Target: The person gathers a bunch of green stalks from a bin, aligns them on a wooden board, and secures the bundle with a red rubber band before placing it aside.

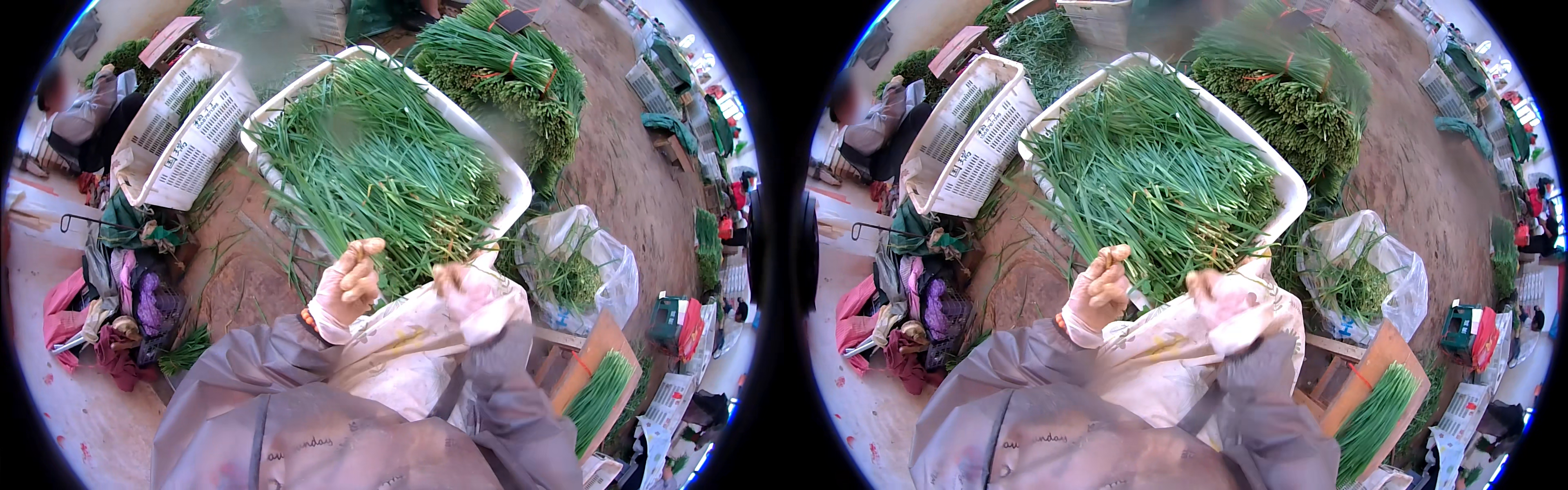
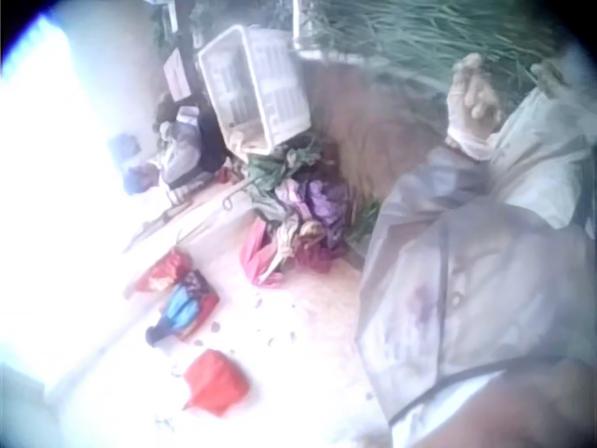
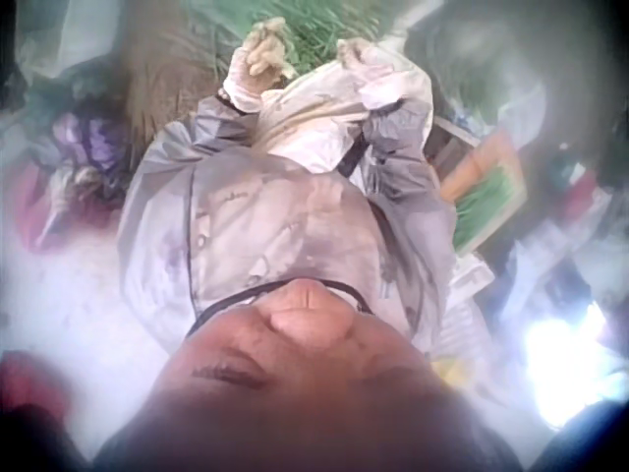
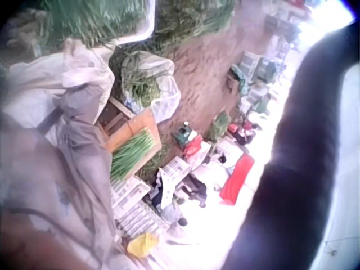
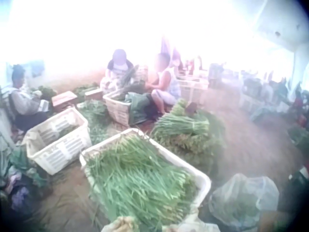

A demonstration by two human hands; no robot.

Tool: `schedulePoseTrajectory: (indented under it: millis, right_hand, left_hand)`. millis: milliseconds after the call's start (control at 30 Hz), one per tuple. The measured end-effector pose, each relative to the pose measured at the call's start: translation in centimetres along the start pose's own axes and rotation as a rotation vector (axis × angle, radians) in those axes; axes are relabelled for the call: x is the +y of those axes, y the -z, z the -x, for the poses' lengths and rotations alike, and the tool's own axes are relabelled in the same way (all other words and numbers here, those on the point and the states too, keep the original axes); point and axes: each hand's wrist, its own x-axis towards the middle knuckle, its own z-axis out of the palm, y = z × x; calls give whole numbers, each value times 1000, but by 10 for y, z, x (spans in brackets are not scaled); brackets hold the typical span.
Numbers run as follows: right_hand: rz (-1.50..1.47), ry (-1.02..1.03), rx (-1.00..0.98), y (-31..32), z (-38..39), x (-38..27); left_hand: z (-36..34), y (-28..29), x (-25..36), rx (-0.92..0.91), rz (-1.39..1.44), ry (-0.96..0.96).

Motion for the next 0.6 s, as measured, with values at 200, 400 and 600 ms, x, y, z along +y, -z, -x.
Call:
schedulePoseTrajectory:
  millis: [200, 400, 600]
  right_hand:
    - [1048, 561, 272, 1, -121, -21]
    - [868, 625, 397, 5, -166, 27]
    - [-359, 81, 191, 25, -63, -36]
  left_hand:
    - [12, 13, -13, 189, 32, 114]
    - [15, 19, -9, 251, 107, 174]
    - [0, 10, -14, 449, -53, 65]
